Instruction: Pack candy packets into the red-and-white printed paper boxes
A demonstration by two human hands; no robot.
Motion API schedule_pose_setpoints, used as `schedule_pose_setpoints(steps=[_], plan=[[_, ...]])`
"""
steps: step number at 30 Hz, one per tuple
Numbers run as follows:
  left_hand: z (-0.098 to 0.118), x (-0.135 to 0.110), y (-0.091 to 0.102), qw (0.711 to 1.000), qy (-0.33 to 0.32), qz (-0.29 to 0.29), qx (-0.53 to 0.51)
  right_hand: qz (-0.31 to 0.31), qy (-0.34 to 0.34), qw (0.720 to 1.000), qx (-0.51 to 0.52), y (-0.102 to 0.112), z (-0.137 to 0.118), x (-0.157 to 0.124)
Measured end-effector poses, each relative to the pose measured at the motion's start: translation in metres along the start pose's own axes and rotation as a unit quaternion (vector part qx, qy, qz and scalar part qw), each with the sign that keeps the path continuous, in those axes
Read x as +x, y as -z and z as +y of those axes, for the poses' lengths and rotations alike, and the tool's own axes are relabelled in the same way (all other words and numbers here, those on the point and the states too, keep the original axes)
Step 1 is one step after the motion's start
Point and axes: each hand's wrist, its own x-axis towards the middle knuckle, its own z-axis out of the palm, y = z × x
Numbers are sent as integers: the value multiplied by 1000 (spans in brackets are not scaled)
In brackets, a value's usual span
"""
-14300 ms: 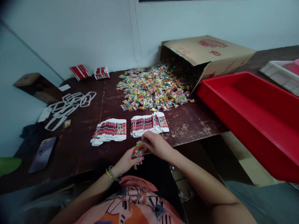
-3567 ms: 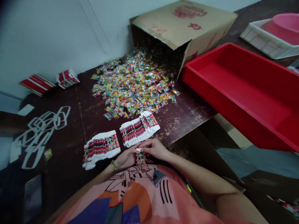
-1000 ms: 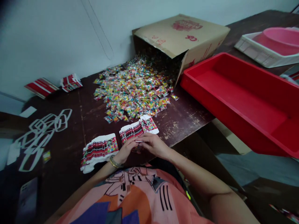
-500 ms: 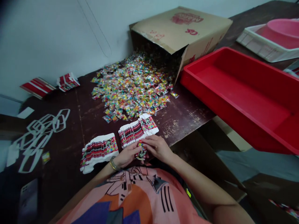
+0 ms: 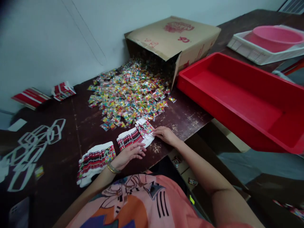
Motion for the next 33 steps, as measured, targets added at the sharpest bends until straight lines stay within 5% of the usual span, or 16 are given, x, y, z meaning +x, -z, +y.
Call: schedule_pose_setpoints(steps=[4, 8, 14, 17, 22, 24, 29, 33], plan=[[0, 2, 0, 994, -4, -3, -108, 60, 25, 997, 44, -11, -46, -16], [0, 11, -12, 984, -38, 44, -167, 36, 72, 995, 55, -27, -95, -20], [-9, 6, -26, 998, 21, 55, -34, 99, -1, 992, 76, -37, -96, 1], [-7, -1, -26, 998, -5, 69, 9, 57, -42, 984, 163, -33, -97, 3], [9, -11, -21, 987, -58, -79, 130, -132, -21, 950, 282, -12, -99, 3], [8, -11, -18, 982, -76, -17, 172, -131, -37, 945, 299, -11, -101, 2], [-15, -11, -16, 969, -156, 152, 115, 24, -142, 946, 291, -35, -112, -11], [-27, -22, -17, 952, -212, 198, 99, 73, -253, 859, 439, -55, -112, -26]])
